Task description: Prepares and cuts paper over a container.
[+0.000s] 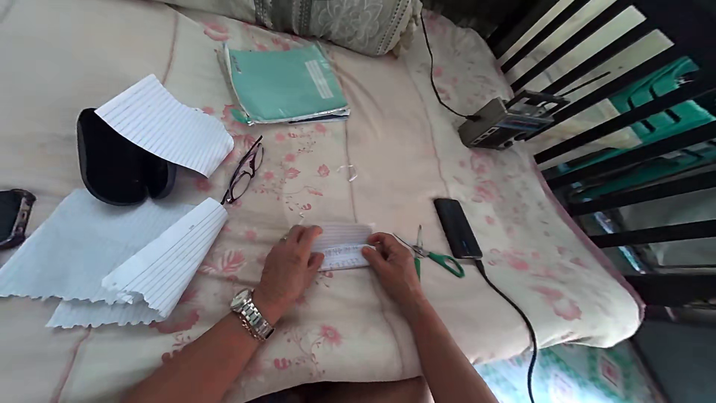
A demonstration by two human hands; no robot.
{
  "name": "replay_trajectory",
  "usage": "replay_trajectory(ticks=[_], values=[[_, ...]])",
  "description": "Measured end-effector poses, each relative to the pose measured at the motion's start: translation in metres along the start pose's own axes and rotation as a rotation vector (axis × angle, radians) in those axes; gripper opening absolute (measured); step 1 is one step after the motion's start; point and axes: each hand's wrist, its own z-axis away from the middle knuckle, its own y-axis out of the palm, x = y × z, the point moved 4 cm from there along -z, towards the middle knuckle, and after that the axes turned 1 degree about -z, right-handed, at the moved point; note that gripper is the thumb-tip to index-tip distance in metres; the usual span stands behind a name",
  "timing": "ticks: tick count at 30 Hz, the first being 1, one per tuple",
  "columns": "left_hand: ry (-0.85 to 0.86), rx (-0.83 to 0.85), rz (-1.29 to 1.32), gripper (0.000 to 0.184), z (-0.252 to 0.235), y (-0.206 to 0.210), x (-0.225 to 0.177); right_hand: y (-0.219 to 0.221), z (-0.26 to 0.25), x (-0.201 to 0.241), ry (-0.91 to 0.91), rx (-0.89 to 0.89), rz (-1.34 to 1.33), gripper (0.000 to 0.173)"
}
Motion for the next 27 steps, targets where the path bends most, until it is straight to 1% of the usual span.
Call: replay_trajectory(ticks=[2, 3, 4, 5, 8, 10, 11, 12, 14, 16, 17, 18, 19, 21, 22, 24, 27], values=[[0.276, -0.173, -0.047, 0.023, 0.005, 0.005, -0.002, 0.0, -0.003, 0.002, 0.026, 0.017, 0.034, 0.025], [0.378, -0.214, -0.074, 0.02, 0.007, 0.006, -0.005, 0.001, -0.003, 0.002, 0.025, 0.016, 0.055, 0.024], [0.44, -0.216, -0.1, 0.02, 0.008, 0.008, -0.007, 0.001, -0.003, 0.002, 0.028, 0.015, 0.074, 0.024], [0.463, -0.185, -0.124, 0.021, 0.009, 0.01, -0.009, 0.002, -0.003, 0.002, 0.034, 0.017, 0.09, 0.024], [0.396, -0.023, -0.13, 0.02, 0.008, 0.014, -0.013, 0.001, -0.006, 0.006, 0.085, 0.065, 0.146, 0.026], [0.371, -0.024, -0.142, 0.017, 0.004, 0.017, -0.014, 0.0, -0.009, 0.006, 0.084, 0.065, 0.185, 0.026], [0.356, -0.015, -0.134, 0.017, 0.002, 0.017, -0.015, 0.001, -0.009, 0.005, 0.052, 0.031, 0.194, 0.027], [0.335, 0.009, -0.121, 0.017, 0.0, 0.015, -0.014, 0.003, -0.007, 0.003, -0.022, -0.028, 0.197, 0.03], [0.274, 0.104, -0.066, 0.02, -0.007, 0.009, -0.01, 0.007, -0.004, -0.005, -0.225, -0.109, 0.205, 0.043], [0.241, 0.183, -0.005, 0.022, -0.012, 0.005, -0.004, 0.009, -0.001, -0.009, -0.359, -0.079, 0.242, 0.058], [0.248, 0.187, 0.022, 0.021, -0.014, 0.003, 0.0, 0.009, 0.002, -0.009, -0.393, -0.058, 0.256, 0.062], [0.251, 0.186, 0.041, 0.019, -0.015, 0.0, 0.003, 0.008, 0.004, -0.01, -0.416, -0.047, 0.256, 0.06], [0.254, 0.179, 0.055, 0.018, -0.016, -0.003, 0.005, 0.008, 0.005, -0.01, -0.436, -0.047, 0.231, 0.053], [0.226, 0.191, 0.085, 0.017, -0.015, -0.01, 0.007, 0.005, 0.01, -0.011, -0.468, -0.065, 0.124, 0.033], [0.204, 0.192, 0.103, 0.017, -0.014, -0.013, 0.007, 0.005, 0.012, -0.011, -0.477, -0.074, 0.061, 0.026], [0.165, 0.169, 0.149, 0.016, -0.012, -0.017, 0.01, 0.004, 0.016, -0.011, -0.485, -0.07, -0.031, 0.024], [0.062, 0.15, 0.213, 0.017, -0.013, -0.019, 0.013, 0.003, 0.018, -0.011, -0.444, -0.064, -0.077, 0.031]])
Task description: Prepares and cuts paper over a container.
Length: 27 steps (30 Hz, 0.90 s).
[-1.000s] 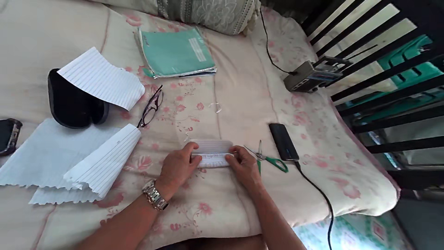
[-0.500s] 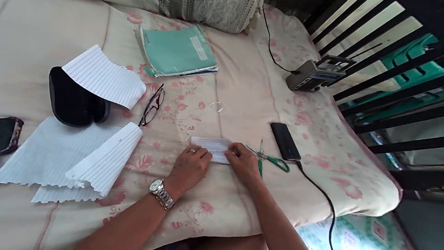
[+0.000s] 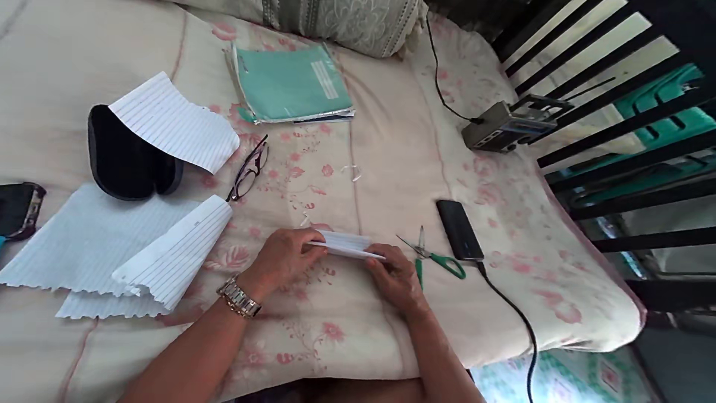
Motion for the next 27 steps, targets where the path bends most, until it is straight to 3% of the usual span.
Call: replay_trajectory(ticks=[6, 10, 15, 18, 21, 27], values=[[-0.16, -0.077, 0.025, 0.022, -0.008, 0.002, 0.001, 0.001, -0.009, 0.002, 0.32, -0.037, 0.004, 0.024], [-0.203, -0.093, -0.038, 0.024, -0.009, 0.002, -0.001, 0.003, -0.017, 0.002, 0.413, 0.013, 0.085, 0.024], [-0.174, -0.101, -0.187, 0.026, -0.016, 0.008, 0.001, 0.005, -0.023, 0.007, 0.455, 0.042, 0.176, 0.026], [-0.07, -0.13, -0.257, 0.021, -0.02, 0.015, 0.004, 0.008, -0.024, 0.006, 0.463, 0.045, 0.234, 0.024], [-0.001, -0.099, -0.326, 0.023, -0.021, 0.019, 0.001, 0.009, -0.024, 0.003, 0.445, 0.109, 0.274, 0.049], [-0.071, 0.079, -0.356, 0.02, -0.023, 0.019, -0.011, 0.009, -0.02, 0.002, 0.336, 0.059, 0.205, 0.026]])
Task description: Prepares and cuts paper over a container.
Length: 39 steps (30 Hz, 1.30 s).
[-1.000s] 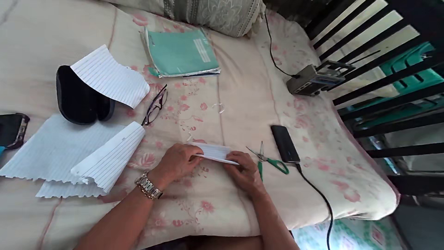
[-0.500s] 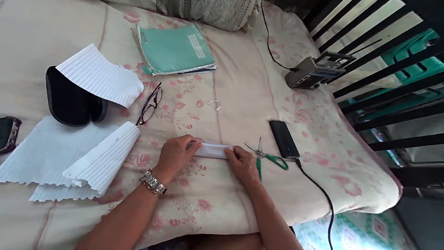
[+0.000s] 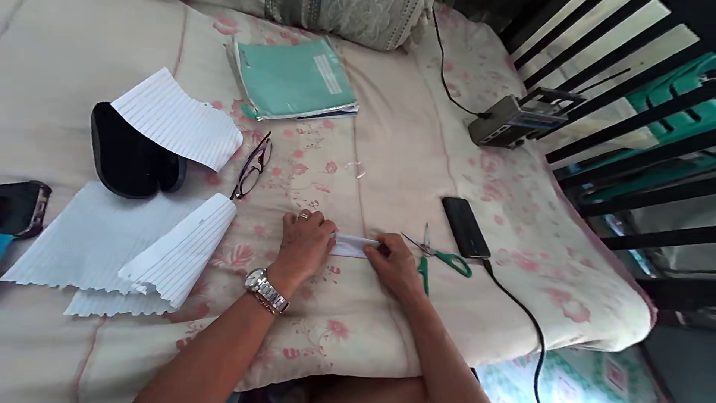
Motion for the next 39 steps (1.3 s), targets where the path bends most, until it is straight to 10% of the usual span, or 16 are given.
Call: replay_trajectory(ticks=[7, 14, 22, 35, 39], values=[[-0.059, 0.334, -0.021, 0.03, 0.003, -0.009, -0.02, -0.008, 0.014, -0.005, -0.092, -0.112, -0.35, 0.016], [0.012, 0.157, 0.626, 0.022, 0.013, -0.023, -0.035, -0.014, 0.059, 0.021, 0.087, -0.047, -0.773, 0.068], [0.089, 0.36, 0.612, 0.023, 0.036, -0.009, -0.049, -0.033, 0.07, 0.028, 0.052, -0.107, -0.933, 0.029], [0.101, 0.511, 0.913, 0.014, 0.034, 0.001, -0.054, -0.057, 0.071, 0.052, -0.157, -0.122, -0.645, 0.027], [0.239, 0.606, 1.055, 0.047, 0.031, 0.0, -0.056, -0.061, 0.068, 0.061, -0.278, 0.039, -0.624, 0.028]])
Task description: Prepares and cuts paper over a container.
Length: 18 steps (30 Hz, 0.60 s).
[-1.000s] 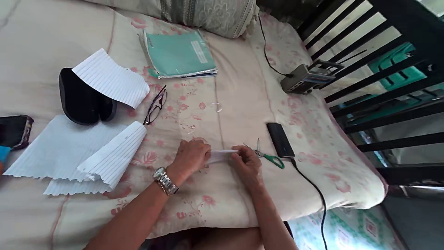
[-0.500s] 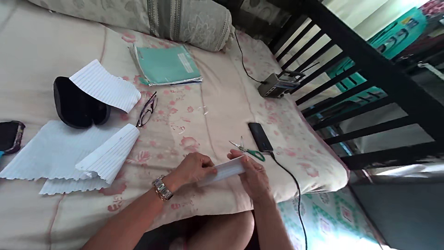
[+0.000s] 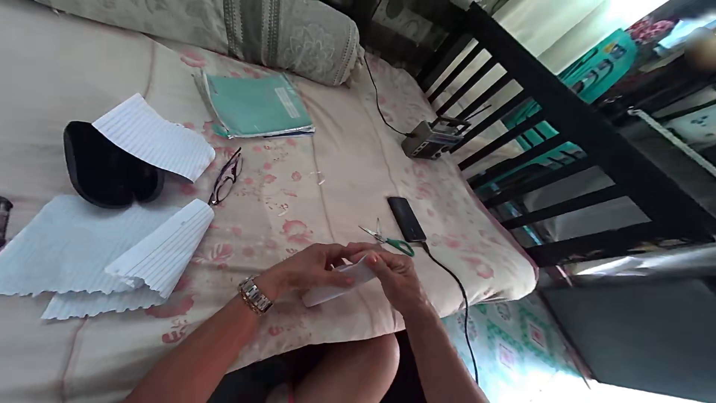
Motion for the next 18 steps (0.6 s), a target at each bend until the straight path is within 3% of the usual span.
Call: replay_trajectory(ticks=[1, 3, 4, 8, 11, 13, 14, 16, 18], values=[[0.009, 0.048, 0.007, 0.045, 0.001, 0.001, -0.001, 0.002, -0.002, 0.002, -0.016, 0.046, -0.008, 0.029], [0.0, 0.078, -0.017, 0.014, 0.003, 0.002, -0.005, 0.007, -0.006, 0.008, -0.025, 0.092, -0.007, 0.03], [-0.011, 0.077, -0.025, 0.009, 0.005, 0.003, -0.006, 0.008, -0.008, 0.008, -0.023, 0.094, -0.009, 0.03], [-0.006, 0.013, 0.021, 0.016, 0.006, -0.003, -0.002, -0.002, -0.012, 0.001, 0.026, 0.002, -0.033, 0.033], [-0.059, -0.065, 0.13, 0.017, 0.007, -0.005, -0.003, -0.03, -0.014, -0.004, 0.111, -0.07, 0.314, 0.037], [-0.104, -0.212, 0.256, 0.014, 0.006, -0.006, -0.002, -0.056, -0.014, -0.019, 0.279, -0.071, 0.699, 0.04], [-0.124, -0.289, 0.285, 0.011, 0.005, -0.007, 0.0, -0.069, -0.012, -0.03, 0.44, -0.04, 0.84, 0.05], [-0.154, -0.39, 0.288, 0.009, 0.003, -0.01, 0.003, -0.085, -0.006, -0.053, 0.71, 0.012, 0.974, 0.067], [-0.166, -0.407, 0.268, 0.012, 0.001, -0.011, 0.007, -0.089, 0.001, -0.068, 0.799, 0.031, 0.992, 0.071]])
